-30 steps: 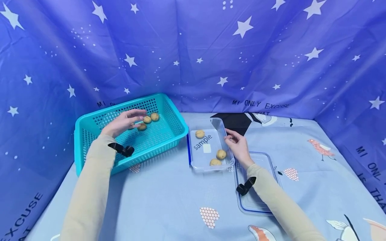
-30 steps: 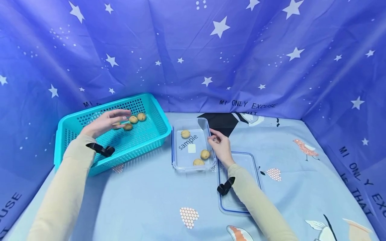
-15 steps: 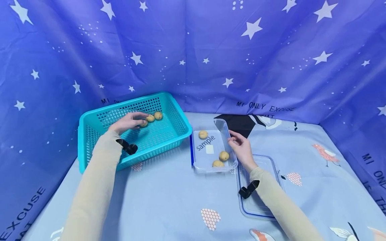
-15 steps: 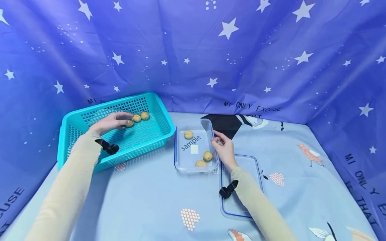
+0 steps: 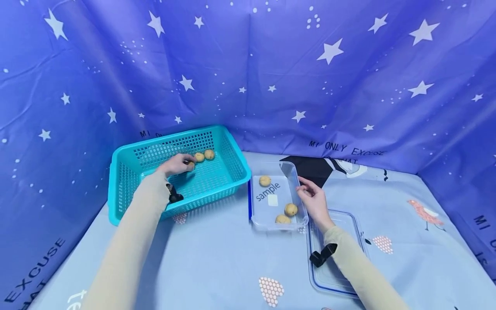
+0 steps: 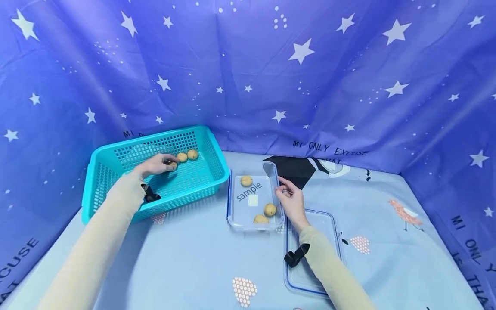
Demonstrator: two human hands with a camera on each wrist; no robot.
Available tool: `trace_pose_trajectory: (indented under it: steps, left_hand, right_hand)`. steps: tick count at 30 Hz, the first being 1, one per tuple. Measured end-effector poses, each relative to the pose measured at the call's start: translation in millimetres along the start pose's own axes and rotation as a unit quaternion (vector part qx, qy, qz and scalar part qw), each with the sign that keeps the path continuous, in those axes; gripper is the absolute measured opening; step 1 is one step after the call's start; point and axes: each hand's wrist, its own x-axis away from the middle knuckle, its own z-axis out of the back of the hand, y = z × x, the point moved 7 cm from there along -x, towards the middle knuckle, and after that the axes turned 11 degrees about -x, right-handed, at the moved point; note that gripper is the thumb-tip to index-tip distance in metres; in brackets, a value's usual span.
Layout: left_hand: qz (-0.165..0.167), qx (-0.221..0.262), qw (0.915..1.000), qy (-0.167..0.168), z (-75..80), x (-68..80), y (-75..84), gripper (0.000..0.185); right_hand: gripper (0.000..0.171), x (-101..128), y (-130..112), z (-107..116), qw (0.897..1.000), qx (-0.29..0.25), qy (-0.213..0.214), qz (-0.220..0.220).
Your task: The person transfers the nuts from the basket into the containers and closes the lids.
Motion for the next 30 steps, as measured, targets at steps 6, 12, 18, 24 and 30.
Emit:
trace_pose_trajectory:
  steps: [6, 12, 18, 24, 30]
  left_hand:
    - [0.013, -0.013, 0.9998, -0.012, -1.0, -5.3, 1.4, 0.037]
    - [-0.005, 0.060, 0.9982, 0.005, 3.7, -0.2, 4.5, 0.040]
    - [-0.012, 0.190, 0.9814, 0.027, 15.1, 4.6, 8.4, 0.042]
    - [-0.013, 0.228, 0.9726, 0.042, 20.8, 5.8, 12.5, 0.044]
    - [-0.025, 0.217, 0.9737, 0.063, 27.1, 7.4, 21.1, 0.043]
  right_hand:
    - [0.036, 2.6, -2.0, 2.1, 1.000, -0.007, 0.008, 0.005]
    - [0.036, 1.9, -0.3, 1.2, 1.000, 0.000, 0.008, -0.003]
    - [0.037, 1.2, 1.6, 0.3, 1.000, -0.001, 0.005, -0.005]
    - [0.037, 2.0, 1.3, -0.5, 1.000, -0.006, 0.006, -0.001]
    - [0.037, 2.2, -1.1, -2.4, 1.000, -0.012, 0.004, 0.003]
